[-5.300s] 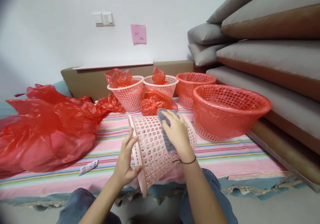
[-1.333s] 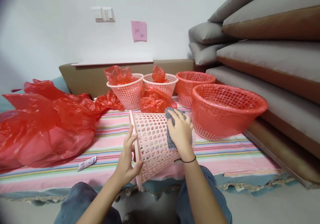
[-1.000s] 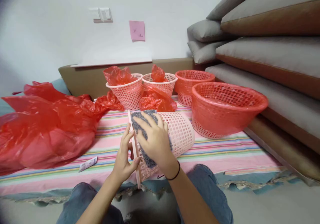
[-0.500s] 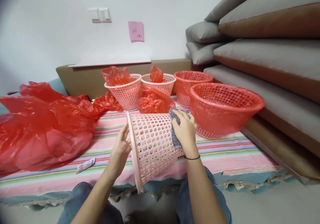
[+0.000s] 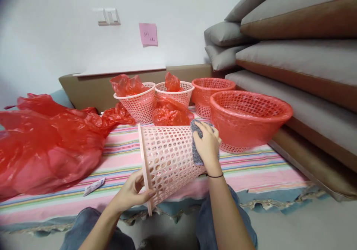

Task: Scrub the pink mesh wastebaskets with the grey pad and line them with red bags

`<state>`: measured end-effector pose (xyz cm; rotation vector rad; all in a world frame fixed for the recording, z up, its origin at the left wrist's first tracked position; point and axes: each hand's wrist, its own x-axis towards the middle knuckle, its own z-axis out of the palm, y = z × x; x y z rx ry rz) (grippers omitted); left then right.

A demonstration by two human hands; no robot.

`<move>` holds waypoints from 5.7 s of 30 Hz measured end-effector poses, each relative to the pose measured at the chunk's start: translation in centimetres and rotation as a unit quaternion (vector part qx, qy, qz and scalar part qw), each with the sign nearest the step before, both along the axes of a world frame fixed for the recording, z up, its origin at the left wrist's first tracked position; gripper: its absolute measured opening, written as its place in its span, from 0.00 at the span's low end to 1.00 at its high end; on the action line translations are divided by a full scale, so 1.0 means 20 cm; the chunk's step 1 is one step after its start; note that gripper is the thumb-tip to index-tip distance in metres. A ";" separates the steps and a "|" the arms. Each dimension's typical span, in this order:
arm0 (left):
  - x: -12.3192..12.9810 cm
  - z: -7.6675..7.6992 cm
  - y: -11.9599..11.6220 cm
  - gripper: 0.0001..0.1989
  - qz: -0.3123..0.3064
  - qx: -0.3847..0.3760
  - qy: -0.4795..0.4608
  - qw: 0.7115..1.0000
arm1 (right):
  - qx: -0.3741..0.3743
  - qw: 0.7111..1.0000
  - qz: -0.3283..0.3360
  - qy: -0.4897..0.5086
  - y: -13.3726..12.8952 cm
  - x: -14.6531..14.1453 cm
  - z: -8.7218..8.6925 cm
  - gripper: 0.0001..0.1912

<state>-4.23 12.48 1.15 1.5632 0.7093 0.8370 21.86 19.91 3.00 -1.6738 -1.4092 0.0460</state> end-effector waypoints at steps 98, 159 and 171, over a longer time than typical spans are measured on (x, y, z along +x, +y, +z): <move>0.10 0.00 0.03 0.44 0.042 -0.025 -0.044 0.998 | 0.116 0.975 0.184 -0.050 -0.18 -0.19 0.03 0.21; 0.13 -0.05 -0.11 0.58 0.072 0.057 -0.056 0.994 | 0.034 0.994 0.089 -0.061 -0.06 -0.11 -0.05 0.22; 0.10 -0.07 -0.10 0.62 0.064 0.016 -0.066 0.996 | 0.085 0.947 0.291 -0.109 -0.30 -0.41 0.13 0.24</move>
